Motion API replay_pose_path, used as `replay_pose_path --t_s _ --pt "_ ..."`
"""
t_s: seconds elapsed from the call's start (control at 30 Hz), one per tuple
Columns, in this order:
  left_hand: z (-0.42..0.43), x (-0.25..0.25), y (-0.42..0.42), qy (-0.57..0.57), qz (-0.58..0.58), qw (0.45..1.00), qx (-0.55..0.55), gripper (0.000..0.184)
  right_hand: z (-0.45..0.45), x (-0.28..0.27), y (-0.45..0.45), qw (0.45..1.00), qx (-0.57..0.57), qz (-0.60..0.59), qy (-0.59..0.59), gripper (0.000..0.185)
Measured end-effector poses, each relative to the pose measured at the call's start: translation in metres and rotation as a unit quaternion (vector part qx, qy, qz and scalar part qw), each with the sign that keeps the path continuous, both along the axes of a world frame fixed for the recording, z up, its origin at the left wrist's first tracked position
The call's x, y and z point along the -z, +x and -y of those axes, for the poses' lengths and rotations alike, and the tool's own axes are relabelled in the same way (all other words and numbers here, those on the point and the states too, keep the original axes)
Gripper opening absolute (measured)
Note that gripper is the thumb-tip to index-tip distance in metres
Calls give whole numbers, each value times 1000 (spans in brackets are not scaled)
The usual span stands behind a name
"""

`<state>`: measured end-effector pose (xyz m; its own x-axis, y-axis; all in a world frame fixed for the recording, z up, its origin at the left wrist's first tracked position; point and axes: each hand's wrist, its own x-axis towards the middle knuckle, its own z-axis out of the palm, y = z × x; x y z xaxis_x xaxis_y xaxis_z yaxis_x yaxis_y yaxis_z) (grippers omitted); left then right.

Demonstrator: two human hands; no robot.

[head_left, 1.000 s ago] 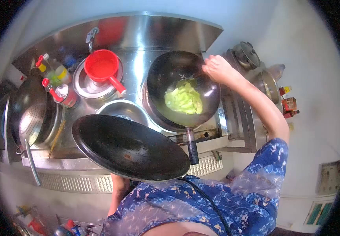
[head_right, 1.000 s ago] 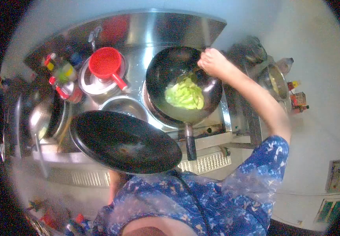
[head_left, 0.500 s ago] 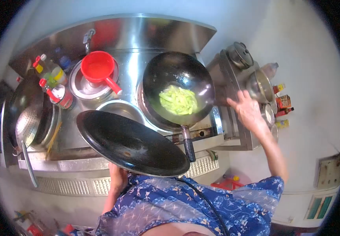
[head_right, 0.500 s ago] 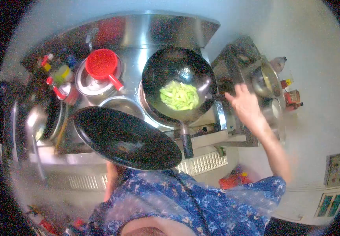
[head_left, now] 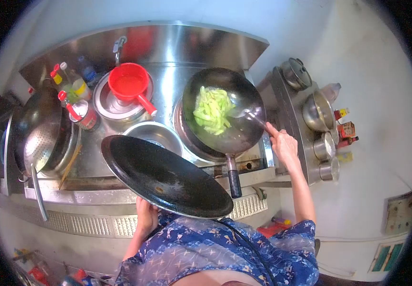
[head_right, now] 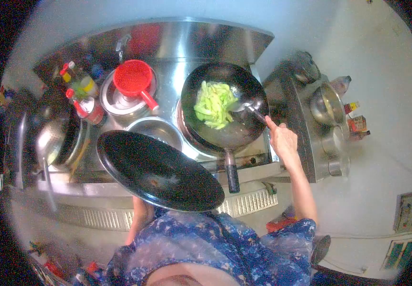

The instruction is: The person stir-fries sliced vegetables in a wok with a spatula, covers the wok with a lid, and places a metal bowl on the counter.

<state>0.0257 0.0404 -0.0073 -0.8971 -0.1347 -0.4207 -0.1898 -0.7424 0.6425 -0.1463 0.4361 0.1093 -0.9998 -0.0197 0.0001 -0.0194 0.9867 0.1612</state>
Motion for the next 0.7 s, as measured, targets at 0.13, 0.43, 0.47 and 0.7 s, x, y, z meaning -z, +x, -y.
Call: replay_pose_path --t_s 0.13,0.43,0.47,0.7 --pt "0 -10 1 -8 -5 1000 4 16 2 17 3 997 -37 18 -65 48" --pt "1 3 1 2 45 999 0 12 26 18 22 997 -2 -7 -80 51" --pt "1 5 2 1 45 999 3 12 23 26 24 997 1 -7 -82 51" --pt "-5 -9 -1 -6 74 997 9 18 20 50 31 995 -4 -6 -104 52"
